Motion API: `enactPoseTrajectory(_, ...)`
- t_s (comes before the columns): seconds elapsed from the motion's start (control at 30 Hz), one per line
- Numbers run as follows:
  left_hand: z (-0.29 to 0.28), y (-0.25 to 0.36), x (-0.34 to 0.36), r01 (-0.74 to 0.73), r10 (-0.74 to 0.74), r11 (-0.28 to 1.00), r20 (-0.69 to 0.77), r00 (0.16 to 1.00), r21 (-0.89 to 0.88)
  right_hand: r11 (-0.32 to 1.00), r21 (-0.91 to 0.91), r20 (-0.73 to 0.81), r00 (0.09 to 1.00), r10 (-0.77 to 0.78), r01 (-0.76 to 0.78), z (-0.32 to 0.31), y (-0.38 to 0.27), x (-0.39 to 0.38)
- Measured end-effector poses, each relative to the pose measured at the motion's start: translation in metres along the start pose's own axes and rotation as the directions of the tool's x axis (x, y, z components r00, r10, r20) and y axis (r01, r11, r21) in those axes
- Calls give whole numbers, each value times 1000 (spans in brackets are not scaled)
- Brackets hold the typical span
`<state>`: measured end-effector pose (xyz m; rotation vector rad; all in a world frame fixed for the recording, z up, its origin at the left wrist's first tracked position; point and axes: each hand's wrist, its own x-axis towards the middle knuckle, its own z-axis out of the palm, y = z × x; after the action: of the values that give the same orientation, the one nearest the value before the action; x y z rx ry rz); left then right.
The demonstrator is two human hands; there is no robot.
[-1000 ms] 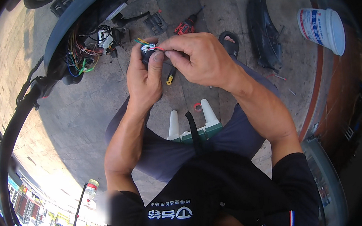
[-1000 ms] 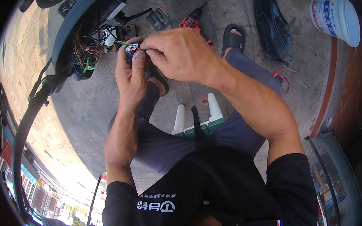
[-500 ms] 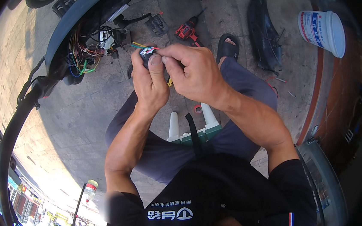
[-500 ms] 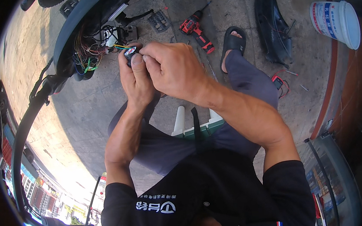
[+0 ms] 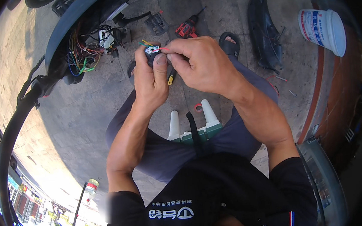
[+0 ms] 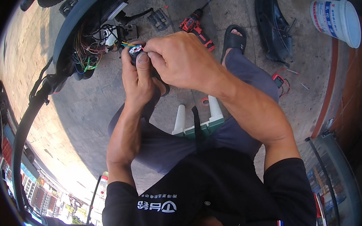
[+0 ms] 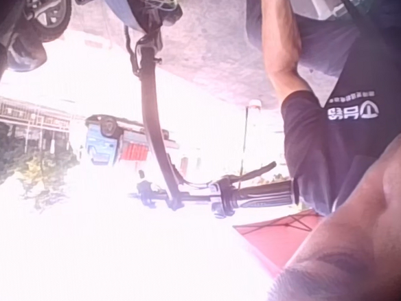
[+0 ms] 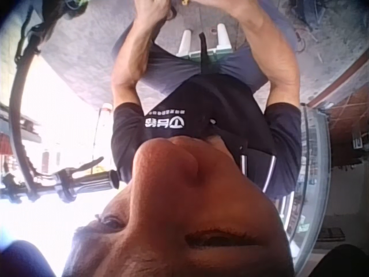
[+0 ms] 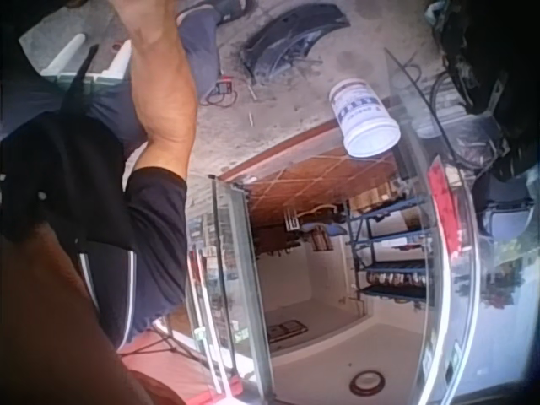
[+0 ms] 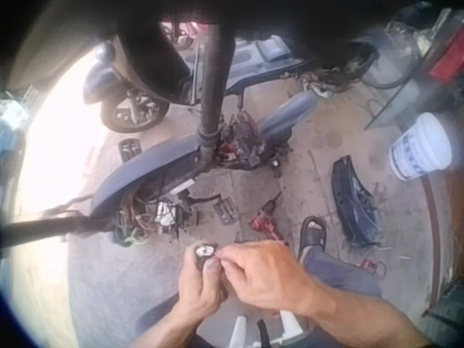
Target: The person sits on a small stool and works on a small black electrical connector. They strip and twist wires, insert them into the connector housing, and use a small screwdriver to tighten the terminals. The person then assembles the connector housing and secures it.
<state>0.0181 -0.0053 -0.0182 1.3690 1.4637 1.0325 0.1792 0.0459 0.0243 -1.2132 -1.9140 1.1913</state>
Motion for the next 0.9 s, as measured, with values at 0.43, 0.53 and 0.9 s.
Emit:
enactPoseTrajectory(0.43, 4, 11, -3, 15, -22, 997, -90, 996, -72, 939, 325, -167, 971, 171, -110, 31, -6, -10)
enactPoseTrajectory(0.53, 4, 13, -5, 78, -86, 991, -72, 994, -107, 865, 490, -186, 956, 227, -110, 41, -7, -11)
enactPoseTrajectory(0.9, -3, 12, 3, 94, -115, 937, -44, 992, -335, 835, 521, -42, 971, 234, -178, 34, 2, -1)
